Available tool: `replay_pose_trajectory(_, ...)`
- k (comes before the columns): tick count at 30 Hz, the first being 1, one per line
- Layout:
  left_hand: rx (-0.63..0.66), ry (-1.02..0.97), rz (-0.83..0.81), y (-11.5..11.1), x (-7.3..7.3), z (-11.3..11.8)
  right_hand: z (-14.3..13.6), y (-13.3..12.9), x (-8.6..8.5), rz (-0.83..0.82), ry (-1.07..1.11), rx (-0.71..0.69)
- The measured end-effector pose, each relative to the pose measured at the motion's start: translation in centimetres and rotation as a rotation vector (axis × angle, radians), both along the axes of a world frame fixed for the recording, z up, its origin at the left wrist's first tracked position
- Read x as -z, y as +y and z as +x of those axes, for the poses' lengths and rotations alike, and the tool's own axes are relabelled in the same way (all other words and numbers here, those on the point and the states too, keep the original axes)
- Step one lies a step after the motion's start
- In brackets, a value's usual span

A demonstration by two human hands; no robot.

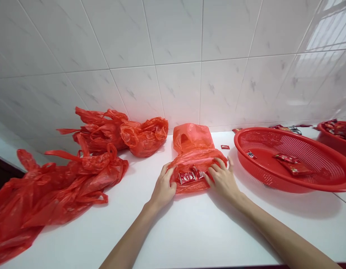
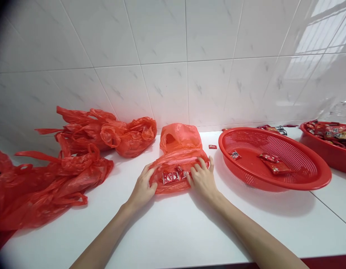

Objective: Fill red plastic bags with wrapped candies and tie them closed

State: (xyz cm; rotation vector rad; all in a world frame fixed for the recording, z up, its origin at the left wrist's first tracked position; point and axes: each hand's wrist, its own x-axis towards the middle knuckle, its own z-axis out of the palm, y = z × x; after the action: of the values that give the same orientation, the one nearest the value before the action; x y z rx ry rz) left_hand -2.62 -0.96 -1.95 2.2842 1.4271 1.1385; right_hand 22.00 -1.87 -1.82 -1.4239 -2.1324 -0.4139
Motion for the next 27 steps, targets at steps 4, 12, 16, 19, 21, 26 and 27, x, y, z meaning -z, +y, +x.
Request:
replay_pose_trajectory(4,-0.126,0.027,0.187,-0.6,-0.7,0.6,-1.9,0.3,-0.1,0.094,0.047,-0.141)
replay_pose_trajectory(12,0.086,0.195,0.185,-1.2,0.6,2.7,-3.5,2.8,1.4,-0.181,0.092,-0.142)
replay_pose_trajectory(16,0.047,0.258,0.068,-0.6,2.1,2.9,-3.1,2.9,1.7,-0.195,0.117,-0.075)
replay_pose_trajectory(19,0.015,0.233,0.040,-0.4,2.4,2.8,-3.0,2.8,1.7,-0.192,0.104,-0.055)
replay_pose_trajectory(21,0.017,0.209,0.034,-0.3,2.3,2.8,-2.9,2.8,1.7,-0.180,0.124,-0.073)
replay_pose_trajectory(26,0.048,0.150,0.012,-0.2,1.5,2.6,-2.4,2.7,1.1,-0.139,0.359,-0.200)
replay_pose_trajectory(27,0.056,0.138,0.007,-0.2,1.4,2.6,-2.3,2.6,0.8,-0.129,0.429,-0.220)
